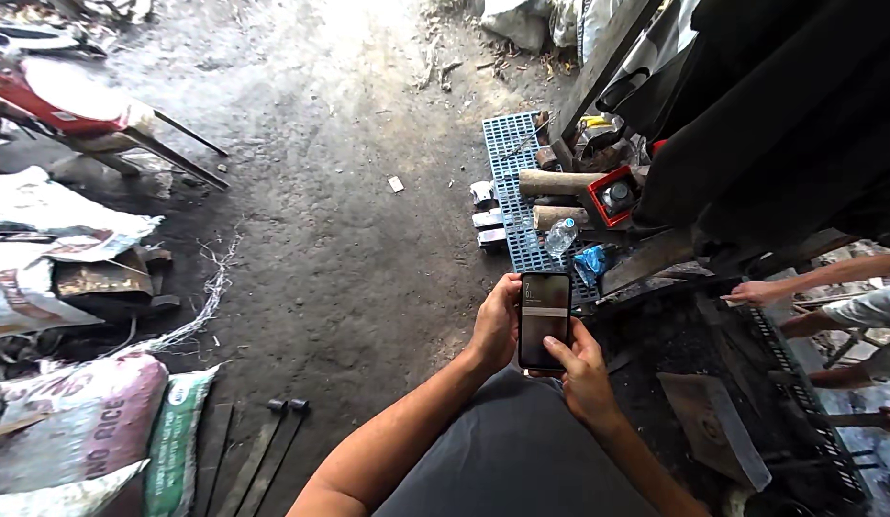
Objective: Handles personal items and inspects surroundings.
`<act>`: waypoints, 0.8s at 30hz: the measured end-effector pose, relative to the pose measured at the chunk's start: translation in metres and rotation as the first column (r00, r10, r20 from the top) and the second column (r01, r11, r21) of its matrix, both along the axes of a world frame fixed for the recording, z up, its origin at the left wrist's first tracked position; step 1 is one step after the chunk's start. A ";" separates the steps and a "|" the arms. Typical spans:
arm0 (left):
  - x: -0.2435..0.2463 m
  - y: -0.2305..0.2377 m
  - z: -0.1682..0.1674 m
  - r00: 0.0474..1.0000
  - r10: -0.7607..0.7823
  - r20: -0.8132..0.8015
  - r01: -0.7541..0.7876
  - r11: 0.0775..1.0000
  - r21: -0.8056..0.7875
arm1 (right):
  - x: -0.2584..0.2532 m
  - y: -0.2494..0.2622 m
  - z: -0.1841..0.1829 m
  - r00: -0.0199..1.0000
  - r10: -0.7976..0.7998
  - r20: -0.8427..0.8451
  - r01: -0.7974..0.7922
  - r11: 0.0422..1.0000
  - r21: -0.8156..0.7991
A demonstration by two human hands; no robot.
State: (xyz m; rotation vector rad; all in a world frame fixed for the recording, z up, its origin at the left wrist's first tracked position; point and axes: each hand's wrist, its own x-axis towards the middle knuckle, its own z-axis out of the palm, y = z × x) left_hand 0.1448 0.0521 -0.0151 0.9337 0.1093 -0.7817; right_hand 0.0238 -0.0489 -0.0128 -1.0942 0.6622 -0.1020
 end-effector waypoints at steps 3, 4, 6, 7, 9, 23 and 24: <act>0.001 0.001 0.000 1.000 0.001 -0.003 -0.001 1.000 -0.003 | 0.001 0.000 0.001 1.000 0.008 -0.001 -0.008 1.000 0.000; 0.001 0.001 0.000 1.000 0.000 -0.001 0.000 1.000 0.000 | 0.001 0.000 0.001 1.000 0.009 -0.001 -0.009 1.000 0.000; 0.001 0.001 0.001 1.000 -0.003 -0.001 0.003 1.000 0.008 | 0.002 0.000 0.001 1.000 0.011 -0.002 -0.011 1.000 -0.002; 0.002 0.001 0.001 1.000 -0.004 -0.003 0.004 1.000 0.007 | 0.002 0.000 0.002 1.000 0.013 -0.004 -0.013 1.000 -0.001; 0.002 0.000 0.001 1.000 0.000 -0.004 0.000 1.000 0.004 | 0.004 -0.001 0.002 1.000 0.015 -0.008 -0.015 1.000 0.005; -0.007 -0.016 0.055 0.950 -0.158 0.270 0.219 0.952 -0.215 | 0.006 -0.030 0.043 1.000 -0.001 -0.027 -0.022 0.572 -0.820; -0.008 -0.017 0.066 0.927 -0.152 0.342 0.252 0.930 -0.268 | 0.004 -0.040 0.067 0.999 -0.004 0.039 0.035 0.516 -0.856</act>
